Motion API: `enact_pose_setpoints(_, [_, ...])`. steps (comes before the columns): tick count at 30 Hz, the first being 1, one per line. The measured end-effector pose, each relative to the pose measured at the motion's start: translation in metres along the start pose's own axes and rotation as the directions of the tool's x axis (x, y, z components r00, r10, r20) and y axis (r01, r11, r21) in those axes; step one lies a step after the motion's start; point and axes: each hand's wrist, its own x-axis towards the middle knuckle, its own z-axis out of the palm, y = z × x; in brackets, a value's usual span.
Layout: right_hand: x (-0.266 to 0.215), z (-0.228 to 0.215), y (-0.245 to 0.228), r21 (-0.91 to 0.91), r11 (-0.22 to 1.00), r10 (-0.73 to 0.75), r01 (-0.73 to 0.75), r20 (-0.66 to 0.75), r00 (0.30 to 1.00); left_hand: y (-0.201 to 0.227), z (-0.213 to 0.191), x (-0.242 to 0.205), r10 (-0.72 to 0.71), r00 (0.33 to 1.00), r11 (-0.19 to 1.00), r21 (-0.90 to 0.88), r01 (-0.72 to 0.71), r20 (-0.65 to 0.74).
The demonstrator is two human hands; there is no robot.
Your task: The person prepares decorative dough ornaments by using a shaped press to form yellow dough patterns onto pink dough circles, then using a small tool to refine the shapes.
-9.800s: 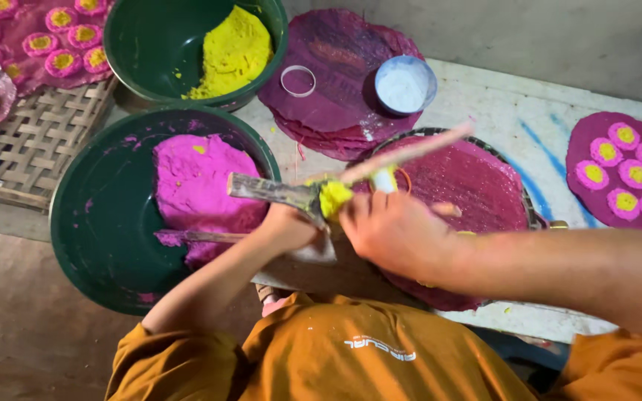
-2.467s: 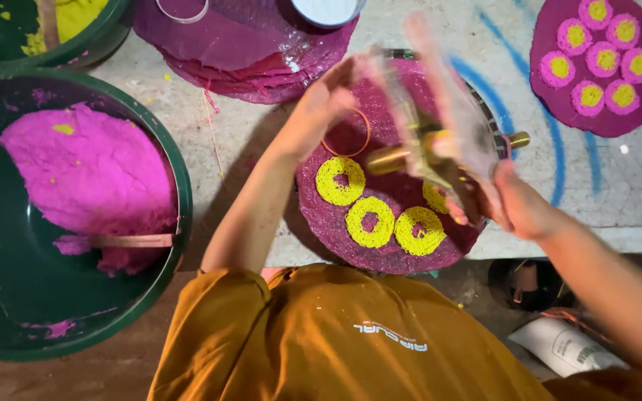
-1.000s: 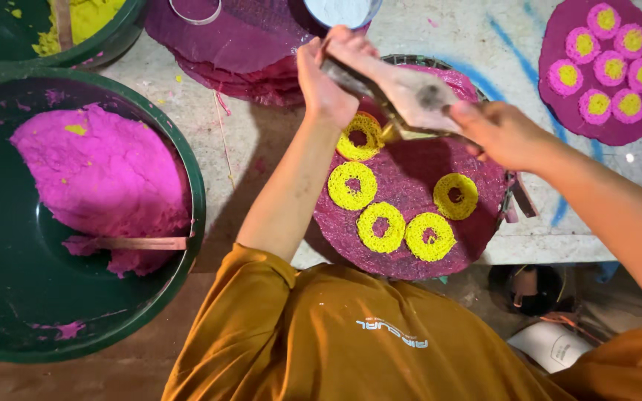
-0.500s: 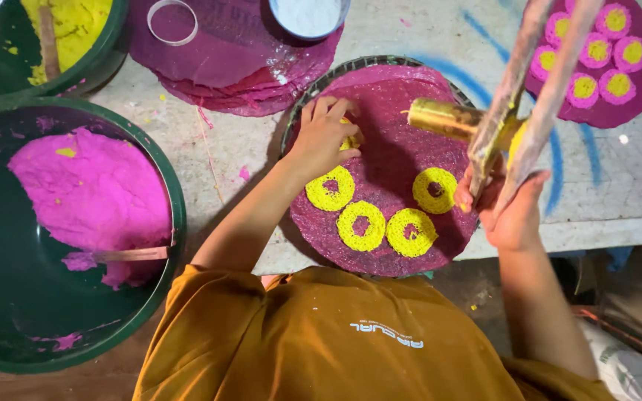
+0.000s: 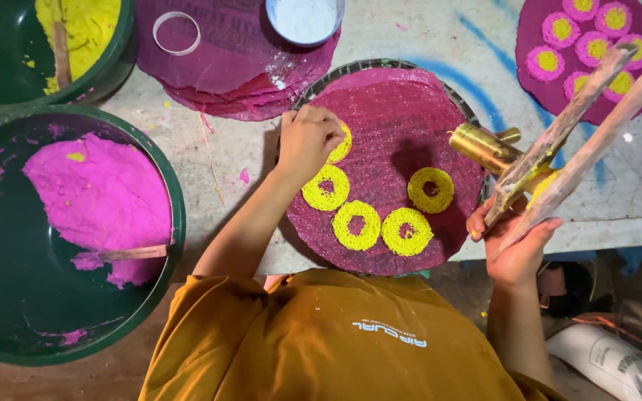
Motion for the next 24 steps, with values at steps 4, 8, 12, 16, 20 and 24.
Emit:
enact_pose_setpoints(4, [-0.002, 0.001, 0.005, -0.018, 1.000, -0.015, 0.015, 0.005, 1.000, 0.010, -0.006, -0.003, -0.005, 1.000, 0.999, 0.041, 0.005, -0.005])
enact_pose_setpoints(8, [-0.007, -0.003, 0.007, -0.011, 1.000, -0.016, 0.016, 0.013, 1.000, 0.020, -0.016, -0.017, 0.024, 0.998, 0.989, 0.148, -0.015, -0.058])
enact_pose_setpoints(12, [-0.008, -0.007, 0.011, -0.033, 0.999, -0.018, 0.017, -0.012, 1.000, 0.033, -0.017, -0.030, -0.154, 0.980, 0.976, 0.135, 0.171, -0.129])
enact_pose_setpoints(16, [-0.007, -0.010, 0.019, -0.025, 1.000, -0.007, 0.008, 0.008, 1.000, 0.037, -0.008, -0.025, -0.285, 0.954, 0.936, 0.188, 0.298, -0.094])
enact_pose_setpoints(20, [-0.006, -0.013, 0.023, -0.046, 0.999, -0.002, 0.003, 0.020, 1.000, 0.036, -0.004, -0.015, -0.349, 0.936, 0.915, 0.197, 0.353, -0.052])
enact_pose_setpoints(24, [-0.010, -0.013, 0.025, -0.028, 1.000, -0.001, 0.002, 0.024, 1.000, 0.039, -0.013, -0.021, -0.317, 0.944, 0.926, 0.184, 0.329, -0.092])
